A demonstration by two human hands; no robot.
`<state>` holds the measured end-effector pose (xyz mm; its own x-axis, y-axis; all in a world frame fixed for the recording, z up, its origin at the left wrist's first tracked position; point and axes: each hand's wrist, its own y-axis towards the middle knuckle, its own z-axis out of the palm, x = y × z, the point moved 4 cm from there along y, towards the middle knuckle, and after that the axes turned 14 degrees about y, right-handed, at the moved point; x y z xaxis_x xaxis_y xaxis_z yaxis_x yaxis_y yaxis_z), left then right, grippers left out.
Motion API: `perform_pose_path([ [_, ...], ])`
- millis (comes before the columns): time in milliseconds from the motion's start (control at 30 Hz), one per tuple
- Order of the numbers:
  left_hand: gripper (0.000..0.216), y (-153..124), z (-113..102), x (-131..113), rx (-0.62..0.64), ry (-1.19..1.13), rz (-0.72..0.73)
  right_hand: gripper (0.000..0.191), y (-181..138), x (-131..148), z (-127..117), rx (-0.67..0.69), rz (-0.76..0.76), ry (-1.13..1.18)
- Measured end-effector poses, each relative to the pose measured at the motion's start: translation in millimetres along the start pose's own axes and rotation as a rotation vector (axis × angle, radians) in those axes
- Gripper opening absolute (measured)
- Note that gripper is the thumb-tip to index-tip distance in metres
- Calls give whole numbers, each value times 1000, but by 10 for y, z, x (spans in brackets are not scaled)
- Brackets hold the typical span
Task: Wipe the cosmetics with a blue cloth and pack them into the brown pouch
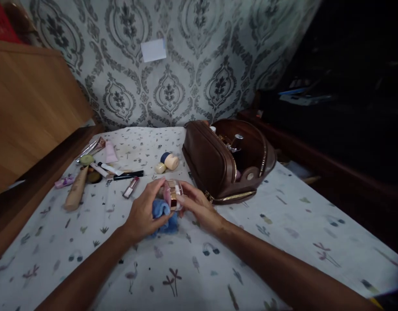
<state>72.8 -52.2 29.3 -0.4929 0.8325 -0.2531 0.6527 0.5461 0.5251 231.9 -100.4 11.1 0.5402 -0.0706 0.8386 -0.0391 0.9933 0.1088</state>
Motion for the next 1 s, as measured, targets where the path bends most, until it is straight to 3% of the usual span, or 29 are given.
perform_pose_path([
  [100,65,-3,-10,-12,35,-39,14,56,-11,14,-4,7,9,-48],
  [333,74,-9,30,85,121,-322,-176,72,15,-58,-79,15,5,-93],
  [500,67,-7,37,112,167,-489,-186,81,-11,-37,-71,-11,25,-175],
  [700,97,-19,66,116,134,-396,-211,74,0,-42,-78,-17,15,-136],
  [867,79,-15,72,71,134,-305,-154,71,14,-58,-84,-16,20,-135],
  [1000,82,-6,63,89,135,-376,-192,70,-2,-31,-70,-11,4,-163],
])
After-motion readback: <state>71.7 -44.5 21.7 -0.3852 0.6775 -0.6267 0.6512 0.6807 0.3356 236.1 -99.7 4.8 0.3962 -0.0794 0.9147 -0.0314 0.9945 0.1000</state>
